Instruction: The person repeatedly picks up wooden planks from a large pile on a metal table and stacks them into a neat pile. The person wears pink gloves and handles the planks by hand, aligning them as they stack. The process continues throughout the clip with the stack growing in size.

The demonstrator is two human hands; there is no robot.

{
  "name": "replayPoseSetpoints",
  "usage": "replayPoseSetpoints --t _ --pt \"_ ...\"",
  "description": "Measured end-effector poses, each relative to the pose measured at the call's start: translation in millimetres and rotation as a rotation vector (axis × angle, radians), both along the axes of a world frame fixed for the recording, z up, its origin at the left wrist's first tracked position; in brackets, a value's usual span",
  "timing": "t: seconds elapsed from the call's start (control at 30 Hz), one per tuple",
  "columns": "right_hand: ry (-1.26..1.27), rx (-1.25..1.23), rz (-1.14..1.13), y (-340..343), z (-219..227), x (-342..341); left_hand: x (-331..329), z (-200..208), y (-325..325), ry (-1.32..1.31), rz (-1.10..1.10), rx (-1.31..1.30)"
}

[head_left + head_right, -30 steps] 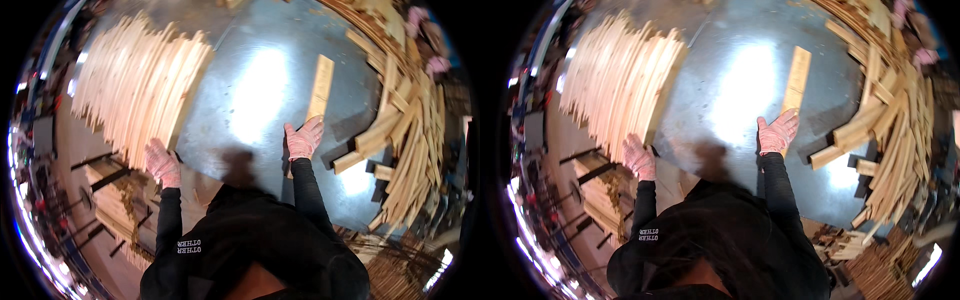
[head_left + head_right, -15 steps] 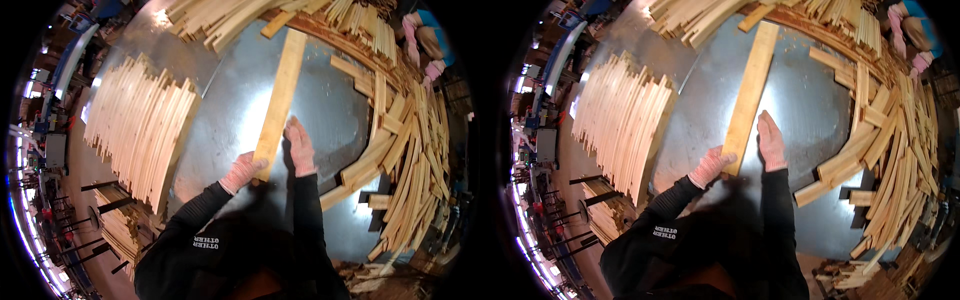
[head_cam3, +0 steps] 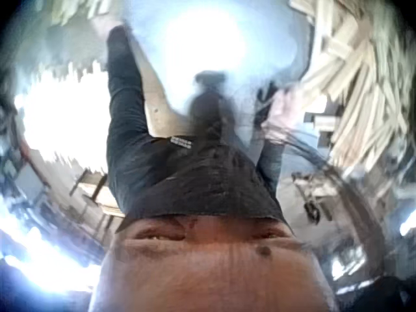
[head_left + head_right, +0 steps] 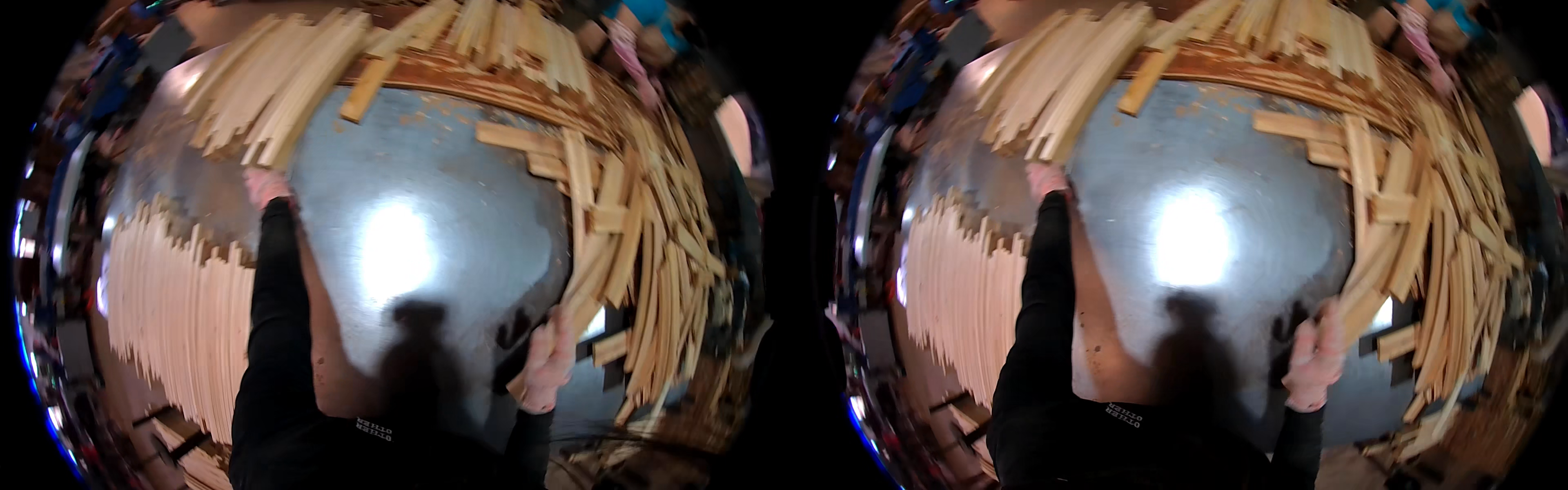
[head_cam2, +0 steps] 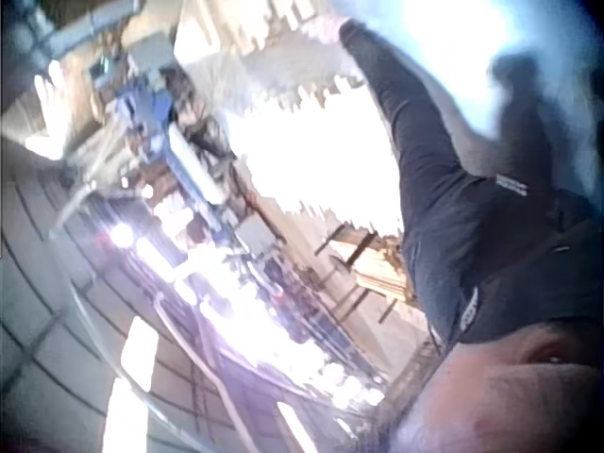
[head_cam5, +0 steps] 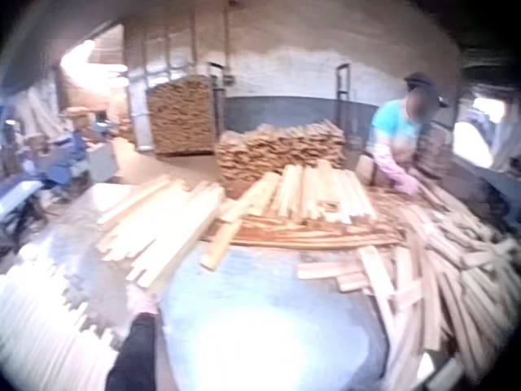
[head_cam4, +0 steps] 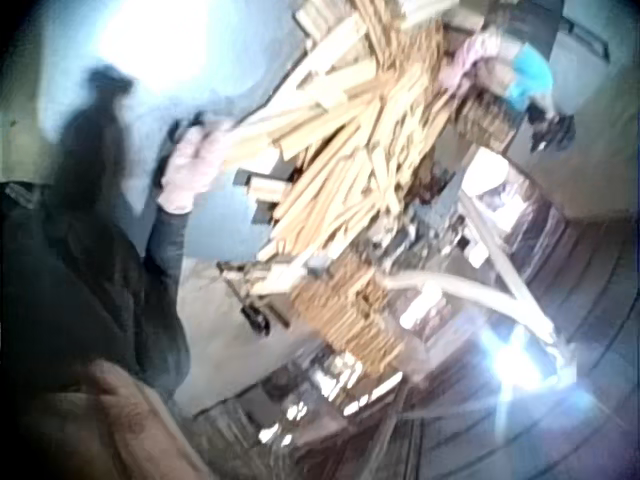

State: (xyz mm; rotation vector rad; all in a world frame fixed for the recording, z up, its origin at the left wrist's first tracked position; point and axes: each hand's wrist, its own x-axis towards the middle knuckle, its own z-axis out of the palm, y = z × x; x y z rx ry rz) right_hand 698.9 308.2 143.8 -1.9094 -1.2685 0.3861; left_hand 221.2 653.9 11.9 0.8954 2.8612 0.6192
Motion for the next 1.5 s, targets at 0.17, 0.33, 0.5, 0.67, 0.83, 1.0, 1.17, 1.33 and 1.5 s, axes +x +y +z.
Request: replayPoseSetpoints --t 0.17,0.33,0.5,0.67,0.83,1.0,1.17,1.33,1.5 --pt "-0.463 -0.063 -0.364 44.5 -4.1 118.8 1.2 38.4 -59.9 -0.027 -0.075 -0.051" --pt "-0.239 -0.449 -0.521 66.1 -53.8 149.8 55.7 27.4 -152.4 0.01 -0.535 0.317" --pt "-0.323 -0.327 -0.517 76.0 -50.8 122.4 184.9 -5.0 -268.4 -0.823 -0.895 0.254" --pt "-0.393 -0.195 -0.303 8.9 -101.1 69.6 327.2 30.5 -321.4 -1.311 -0.898 -0.071" --pt "-0.478 0.034 -0.46 37.7 -23.9 141.6 387.6 52.1 -315.3 -0.674 -1.121 -0.057" --pt "-0.002 -0.28 -0.501 72.9 -78.5 240.2 501.2 46.1 -264.0 -0.646 -1.25 -0.239" --pt "0.082 -0.354 -0.362 59.5 -60.6 188.8 523.4 -24.4 -236.1 -0.812 -1.523 -0.325" --pt "0.158 -0.373 -0.087 -79.7 -67.4 143.4 490.4 -21.8 -348.2 -1.062 -1.188 -0.36" --pt "0.071 -0.631 0.432 -194.1 -40.1 127.7 427.6 16.2 -437.3 -0.834 -1.067 -0.047"
